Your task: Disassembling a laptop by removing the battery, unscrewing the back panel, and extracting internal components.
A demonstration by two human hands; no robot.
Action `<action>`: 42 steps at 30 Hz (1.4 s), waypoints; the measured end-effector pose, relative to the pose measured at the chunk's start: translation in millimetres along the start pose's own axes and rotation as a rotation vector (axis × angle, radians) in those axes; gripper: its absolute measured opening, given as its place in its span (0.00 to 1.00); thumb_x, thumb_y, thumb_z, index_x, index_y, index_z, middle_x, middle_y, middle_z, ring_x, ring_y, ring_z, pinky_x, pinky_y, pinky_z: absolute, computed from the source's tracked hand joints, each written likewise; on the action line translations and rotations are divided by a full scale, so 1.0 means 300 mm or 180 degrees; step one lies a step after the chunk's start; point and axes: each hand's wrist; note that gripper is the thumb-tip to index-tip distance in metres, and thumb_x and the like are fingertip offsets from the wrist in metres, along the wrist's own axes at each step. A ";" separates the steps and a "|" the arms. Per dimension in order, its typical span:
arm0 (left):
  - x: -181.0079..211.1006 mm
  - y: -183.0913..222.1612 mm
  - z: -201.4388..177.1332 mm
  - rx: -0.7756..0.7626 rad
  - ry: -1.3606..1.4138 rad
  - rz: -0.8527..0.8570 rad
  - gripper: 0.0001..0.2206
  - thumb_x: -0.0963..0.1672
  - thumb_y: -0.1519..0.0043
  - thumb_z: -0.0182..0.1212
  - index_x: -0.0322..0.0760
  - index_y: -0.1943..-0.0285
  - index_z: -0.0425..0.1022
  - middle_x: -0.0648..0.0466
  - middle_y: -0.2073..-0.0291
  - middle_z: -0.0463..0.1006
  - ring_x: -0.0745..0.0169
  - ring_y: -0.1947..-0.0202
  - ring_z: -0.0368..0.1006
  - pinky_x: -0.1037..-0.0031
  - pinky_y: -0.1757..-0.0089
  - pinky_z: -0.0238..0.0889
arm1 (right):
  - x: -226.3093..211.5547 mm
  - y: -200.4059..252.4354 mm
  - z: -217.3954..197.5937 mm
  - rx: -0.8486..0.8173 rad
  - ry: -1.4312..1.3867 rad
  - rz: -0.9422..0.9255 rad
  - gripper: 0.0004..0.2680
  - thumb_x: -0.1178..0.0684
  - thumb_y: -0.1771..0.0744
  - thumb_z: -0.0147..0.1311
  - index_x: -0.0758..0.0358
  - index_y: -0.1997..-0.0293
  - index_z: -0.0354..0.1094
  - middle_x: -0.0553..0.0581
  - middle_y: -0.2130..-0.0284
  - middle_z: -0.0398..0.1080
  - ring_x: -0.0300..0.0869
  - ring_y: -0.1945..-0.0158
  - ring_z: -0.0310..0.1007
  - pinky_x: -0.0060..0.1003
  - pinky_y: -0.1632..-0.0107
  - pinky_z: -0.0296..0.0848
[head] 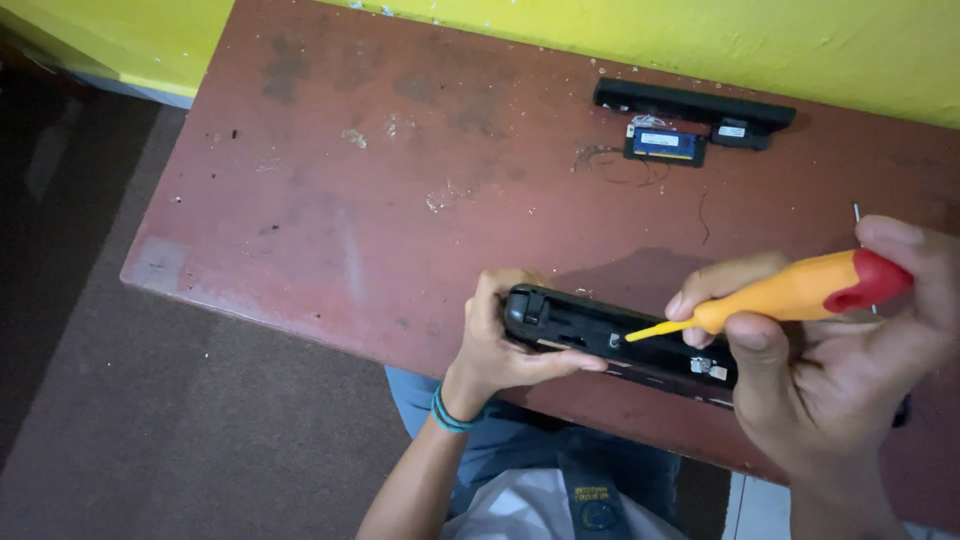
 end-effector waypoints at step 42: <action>-0.038 0.037 -0.003 0.0093 -0.0234 0.0131 0.36 0.56 0.61 0.80 0.38 0.51 0.65 0.57 0.65 0.75 0.70 0.67 0.75 0.75 0.64 0.68 | -0.052 -0.075 -0.017 -0.0189 -0.0085 -0.0240 0.13 0.57 0.38 0.57 0.77 0.53 0.68 0.67 0.61 0.75 0.50 0.63 0.85 0.34 0.59 0.87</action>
Point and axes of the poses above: each hand's wrist, its own y-axis away from the middle knuckle, its own z-axis out of the palm, x = y × z
